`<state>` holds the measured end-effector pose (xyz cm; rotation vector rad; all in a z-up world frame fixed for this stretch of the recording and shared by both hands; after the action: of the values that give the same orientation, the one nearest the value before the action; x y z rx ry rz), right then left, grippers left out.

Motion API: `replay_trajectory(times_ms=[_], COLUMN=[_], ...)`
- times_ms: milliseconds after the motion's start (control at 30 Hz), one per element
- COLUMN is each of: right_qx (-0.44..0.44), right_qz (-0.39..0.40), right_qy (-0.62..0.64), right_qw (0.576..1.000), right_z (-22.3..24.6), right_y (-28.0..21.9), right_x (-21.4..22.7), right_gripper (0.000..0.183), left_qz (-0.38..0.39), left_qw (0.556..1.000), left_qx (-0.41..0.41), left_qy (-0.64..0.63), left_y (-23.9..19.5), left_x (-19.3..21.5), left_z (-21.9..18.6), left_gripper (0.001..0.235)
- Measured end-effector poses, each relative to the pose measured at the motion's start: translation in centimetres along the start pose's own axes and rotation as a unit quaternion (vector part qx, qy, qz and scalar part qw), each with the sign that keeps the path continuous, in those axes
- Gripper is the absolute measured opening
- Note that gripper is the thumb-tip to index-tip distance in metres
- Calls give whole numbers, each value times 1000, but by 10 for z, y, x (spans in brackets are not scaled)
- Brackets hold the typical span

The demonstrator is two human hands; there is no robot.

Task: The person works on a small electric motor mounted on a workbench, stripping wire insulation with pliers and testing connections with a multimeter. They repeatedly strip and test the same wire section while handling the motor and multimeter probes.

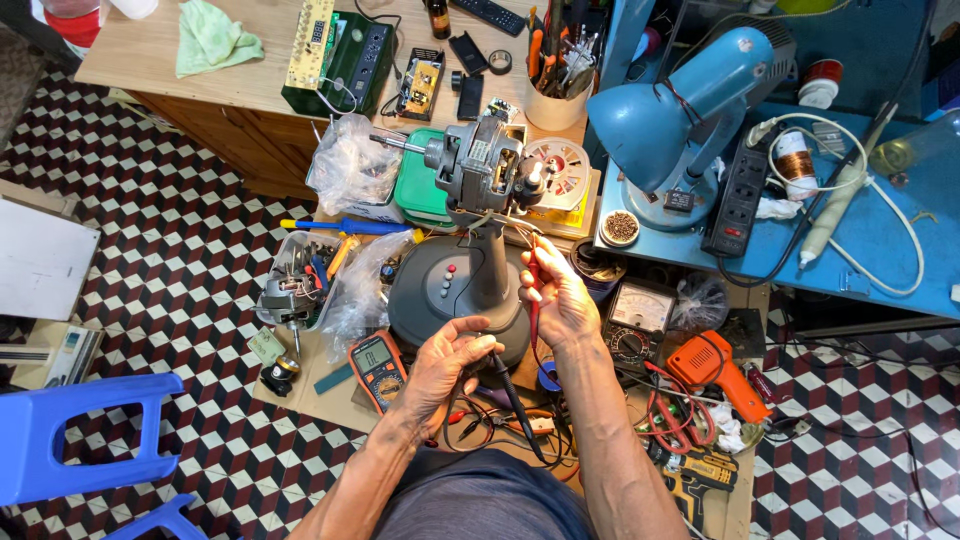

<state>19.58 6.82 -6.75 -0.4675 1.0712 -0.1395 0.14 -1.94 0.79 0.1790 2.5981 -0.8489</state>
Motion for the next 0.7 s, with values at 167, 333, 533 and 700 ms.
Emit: replay_trajectory(times_ms=[167, 333, 533, 700], right_qx=[-9, 2, -4, -16], right_qz=[3, 23, 1, 19], right_qy=[13, 7, -15, 10], right_qw=[1000, 1000, 1000, 1000], right_z=[3, 4, 1, -10], right_y=[3, 2, -6, -3], right_x=[-1, 1, 9, 15], right_gripper=[29, 30, 38, 38], left_qz=[1, 31, 54, 69], left_qw=[999, 998, 997, 997], left_qx=[-31, -52, -49, -45], left_qy=[45, 35, -2, -10], left_y=[6, 41, 65, 72], left_x=[-9, -24, -35, -29], left_z=[-12, -35, -48, -48], left_gripper=[44, 48, 51, 49])
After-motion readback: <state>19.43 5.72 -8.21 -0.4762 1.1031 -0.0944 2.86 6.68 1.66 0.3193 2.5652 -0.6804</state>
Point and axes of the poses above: each hand's wrist, its own y-axis towards the middle knuckle, its own x-axis out of the back of the hand, z = x × y, the point moved 1 cm from there along y, towards the middle knuckle, and after that the axes turned 3 degrees about -z, right-handed, at the moved point
